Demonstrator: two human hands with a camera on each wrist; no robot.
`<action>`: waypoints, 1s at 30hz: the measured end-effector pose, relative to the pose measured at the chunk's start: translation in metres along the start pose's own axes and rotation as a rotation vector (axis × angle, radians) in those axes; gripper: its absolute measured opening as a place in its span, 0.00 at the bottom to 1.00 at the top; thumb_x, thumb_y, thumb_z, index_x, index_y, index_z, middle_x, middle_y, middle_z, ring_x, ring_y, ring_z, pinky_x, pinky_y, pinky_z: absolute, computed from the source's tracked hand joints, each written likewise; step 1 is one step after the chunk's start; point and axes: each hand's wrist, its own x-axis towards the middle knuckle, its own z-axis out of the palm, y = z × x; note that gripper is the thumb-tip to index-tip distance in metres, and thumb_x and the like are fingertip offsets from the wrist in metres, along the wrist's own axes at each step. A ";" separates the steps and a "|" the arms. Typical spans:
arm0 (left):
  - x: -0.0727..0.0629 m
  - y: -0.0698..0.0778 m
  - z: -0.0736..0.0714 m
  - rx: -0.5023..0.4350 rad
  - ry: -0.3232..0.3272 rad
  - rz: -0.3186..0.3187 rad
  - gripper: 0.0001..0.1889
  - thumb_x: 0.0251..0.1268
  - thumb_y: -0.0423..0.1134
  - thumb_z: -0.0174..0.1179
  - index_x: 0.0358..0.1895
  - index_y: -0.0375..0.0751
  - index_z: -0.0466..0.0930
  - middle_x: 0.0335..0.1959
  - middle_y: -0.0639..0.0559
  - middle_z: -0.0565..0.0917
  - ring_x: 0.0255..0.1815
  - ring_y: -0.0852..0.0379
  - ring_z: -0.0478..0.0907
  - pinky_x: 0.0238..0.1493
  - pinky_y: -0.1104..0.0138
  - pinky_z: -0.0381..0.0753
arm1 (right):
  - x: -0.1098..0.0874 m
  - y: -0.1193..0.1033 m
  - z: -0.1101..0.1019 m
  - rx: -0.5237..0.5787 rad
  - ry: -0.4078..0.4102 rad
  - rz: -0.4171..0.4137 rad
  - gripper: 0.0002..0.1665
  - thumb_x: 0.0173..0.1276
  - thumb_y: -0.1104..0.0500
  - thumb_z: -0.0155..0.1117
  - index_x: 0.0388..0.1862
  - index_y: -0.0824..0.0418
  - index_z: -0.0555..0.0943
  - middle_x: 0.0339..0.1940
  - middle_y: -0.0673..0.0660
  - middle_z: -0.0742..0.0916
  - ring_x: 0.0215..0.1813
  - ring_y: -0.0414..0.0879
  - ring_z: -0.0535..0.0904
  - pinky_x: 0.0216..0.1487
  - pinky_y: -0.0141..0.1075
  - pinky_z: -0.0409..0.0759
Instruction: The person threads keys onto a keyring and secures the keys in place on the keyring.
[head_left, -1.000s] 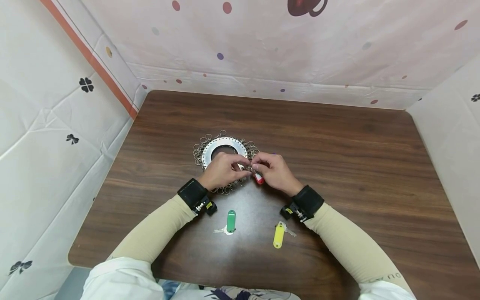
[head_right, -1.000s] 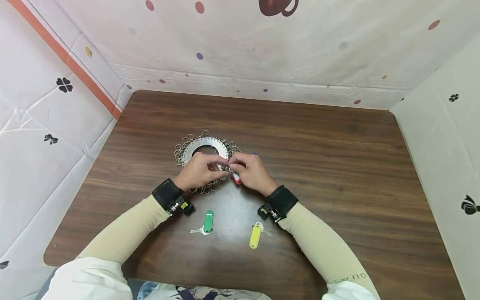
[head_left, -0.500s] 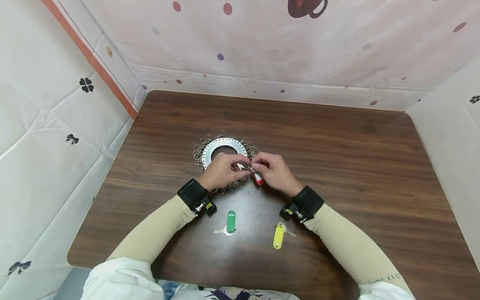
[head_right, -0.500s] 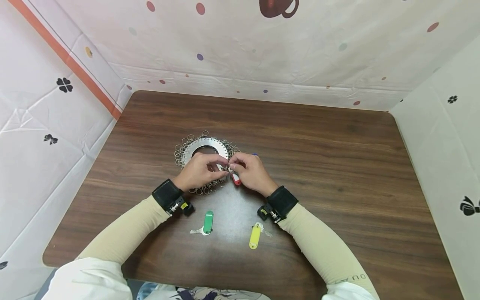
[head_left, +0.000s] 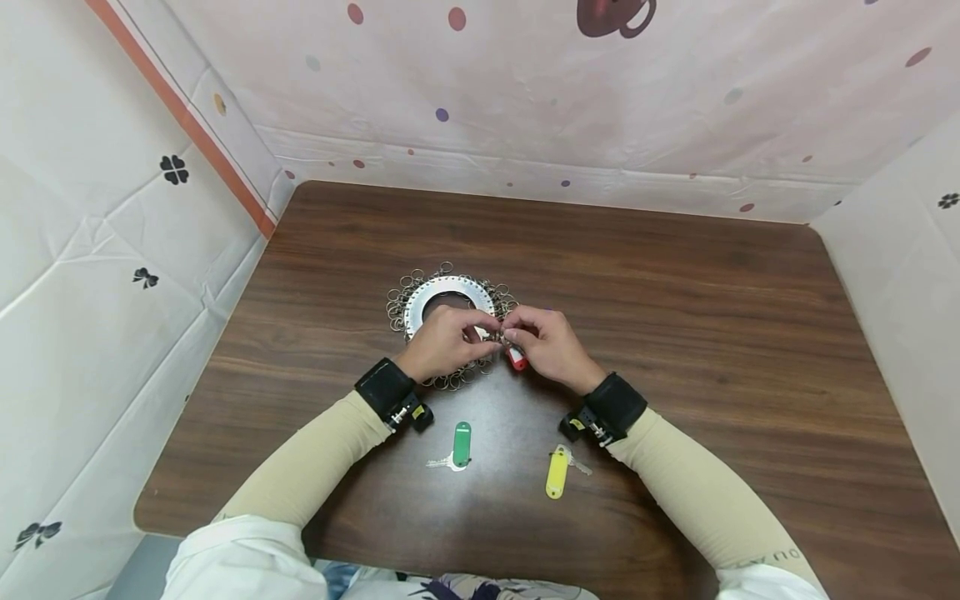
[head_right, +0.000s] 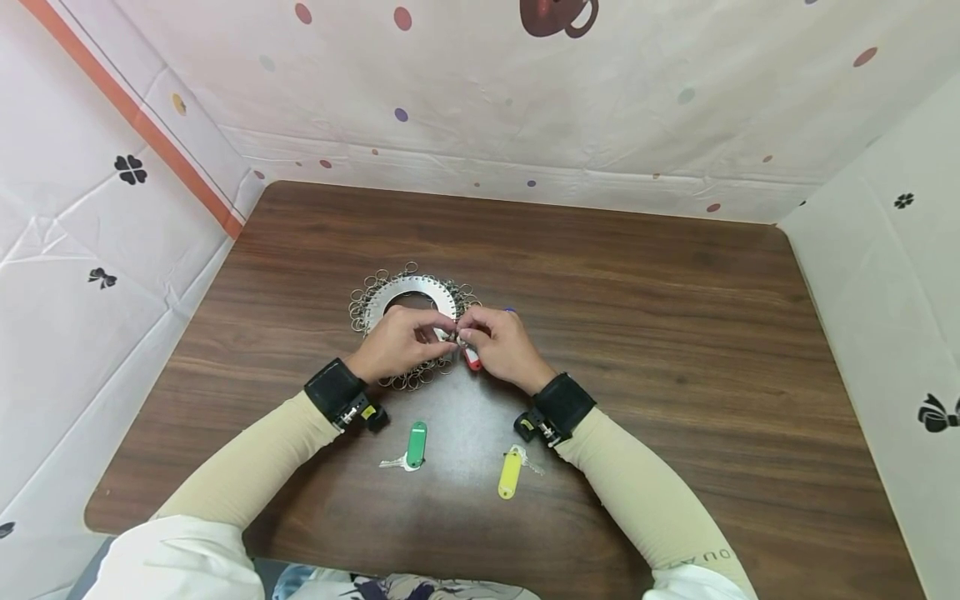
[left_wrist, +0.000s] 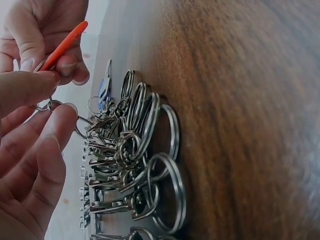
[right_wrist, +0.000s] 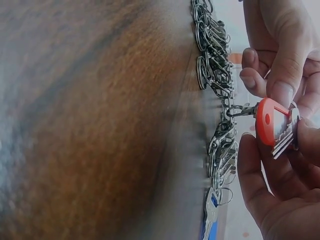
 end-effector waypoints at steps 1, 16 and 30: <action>0.000 0.000 0.000 -0.001 -0.002 -0.002 0.12 0.61 0.39 0.75 0.46 0.43 0.90 0.40 0.50 0.93 0.29 0.63 0.87 0.33 0.73 0.84 | 0.000 0.000 0.000 -0.001 -0.001 0.000 0.07 0.72 0.69 0.66 0.34 0.61 0.86 0.33 0.58 0.89 0.35 0.45 0.80 0.40 0.32 0.76; 0.000 0.003 0.000 -0.005 -0.033 -0.057 0.14 0.60 0.38 0.76 0.48 0.42 0.89 0.42 0.49 0.93 0.30 0.63 0.87 0.34 0.72 0.84 | 0.000 -0.002 0.001 0.020 0.004 0.031 0.05 0.72 0.69 0.66 0.36 0.62 0.86 0.32 0.59 0.89 0.34 0.45 0.79 0.39 0.30 0.76; -0.001 0.003 0.000 0.009 -0.016 -0.036 0.12 0.61 0.38 0.75 0.47 0.42 0.90 0.40 0.49 0.93 0.30 0.61 0.87 0.34 0.73 0.84 | 0.000 -0.003 0.001 0.007 0.003 0.027 0.06 0.72 0.69 0.66 0.35 0.61 0.87 0.34 0.58 0.89 0.35 0.44 0.80 0.40 0.32 0.76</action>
